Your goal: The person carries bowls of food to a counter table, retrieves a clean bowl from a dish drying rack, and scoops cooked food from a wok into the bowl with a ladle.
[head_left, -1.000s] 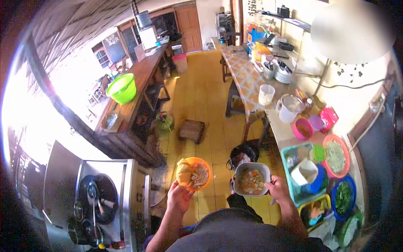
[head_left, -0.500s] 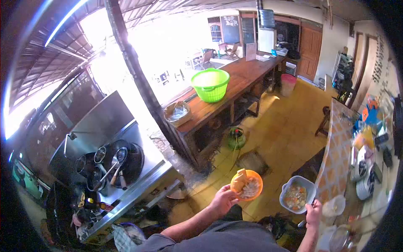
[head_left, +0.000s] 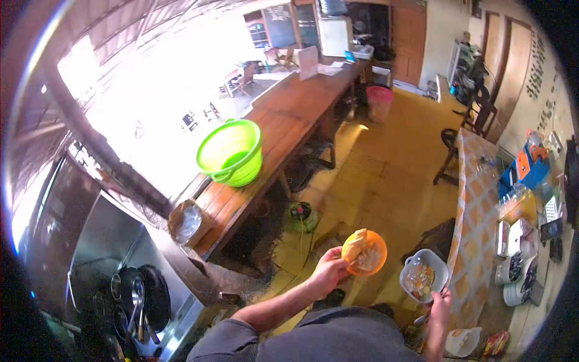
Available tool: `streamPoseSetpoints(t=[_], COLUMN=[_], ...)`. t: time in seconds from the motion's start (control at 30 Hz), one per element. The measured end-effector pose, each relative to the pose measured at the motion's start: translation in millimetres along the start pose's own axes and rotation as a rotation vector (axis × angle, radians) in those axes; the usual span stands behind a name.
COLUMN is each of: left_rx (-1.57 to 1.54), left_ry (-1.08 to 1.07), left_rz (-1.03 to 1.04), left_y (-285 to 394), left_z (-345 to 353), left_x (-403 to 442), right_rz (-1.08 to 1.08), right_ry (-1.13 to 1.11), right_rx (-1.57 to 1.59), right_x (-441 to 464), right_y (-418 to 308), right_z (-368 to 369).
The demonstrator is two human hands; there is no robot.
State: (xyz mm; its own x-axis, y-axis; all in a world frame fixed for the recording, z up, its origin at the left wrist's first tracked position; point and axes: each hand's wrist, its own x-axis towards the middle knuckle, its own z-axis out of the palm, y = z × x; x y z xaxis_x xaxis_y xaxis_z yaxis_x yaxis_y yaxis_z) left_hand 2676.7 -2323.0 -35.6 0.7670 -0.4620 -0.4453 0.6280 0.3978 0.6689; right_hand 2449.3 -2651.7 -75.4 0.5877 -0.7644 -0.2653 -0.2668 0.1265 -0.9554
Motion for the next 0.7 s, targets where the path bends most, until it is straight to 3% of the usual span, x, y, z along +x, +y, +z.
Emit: streamPoseSetpoints(t=[0.03,0.2,0.27,0.33,0.4,0.43,0.6,0.67,0.7], left_rx=[0.014,0.048,0.035,0.004,-0.011,-0.006,0.079,0.082,0.117], left_ry=[-0.004,-0.061,-0.087,-0.092,-0.160,-0.149,-0.137,-0.158,-0.134], left_rz=[-0.021,-0.123,-0.129,-0.109,-0.143,-0.137,-0.177,-0.189,-0.211], left_y=[10,22,11,-4,-21,-25,-48,-71,-74], left_z=[21,123,164,201,230,251,343,364,382], left_x=[24,143,185,225,268,281,369,412,426], right_rz=[0.105,0.113,0.143,-0.101,-0.230,-0.022,-0.064,0.058,0.064], right_ry=[0.016,0.105,0.045,0.000,-0.064,-0.004,0.079,0.354,0.358], right_rx=[0.083,0.074,0.058,0.125,0.244,0.339,0.128,0.221,0.218], right_x=[2,95,134,215,264,273,388,420,435], right_y=[-40,-74,-83,3,20,-17,-16,-26,-28], right_z=[12,-6,-21,-62,-89,-83,-139,-155,-167])
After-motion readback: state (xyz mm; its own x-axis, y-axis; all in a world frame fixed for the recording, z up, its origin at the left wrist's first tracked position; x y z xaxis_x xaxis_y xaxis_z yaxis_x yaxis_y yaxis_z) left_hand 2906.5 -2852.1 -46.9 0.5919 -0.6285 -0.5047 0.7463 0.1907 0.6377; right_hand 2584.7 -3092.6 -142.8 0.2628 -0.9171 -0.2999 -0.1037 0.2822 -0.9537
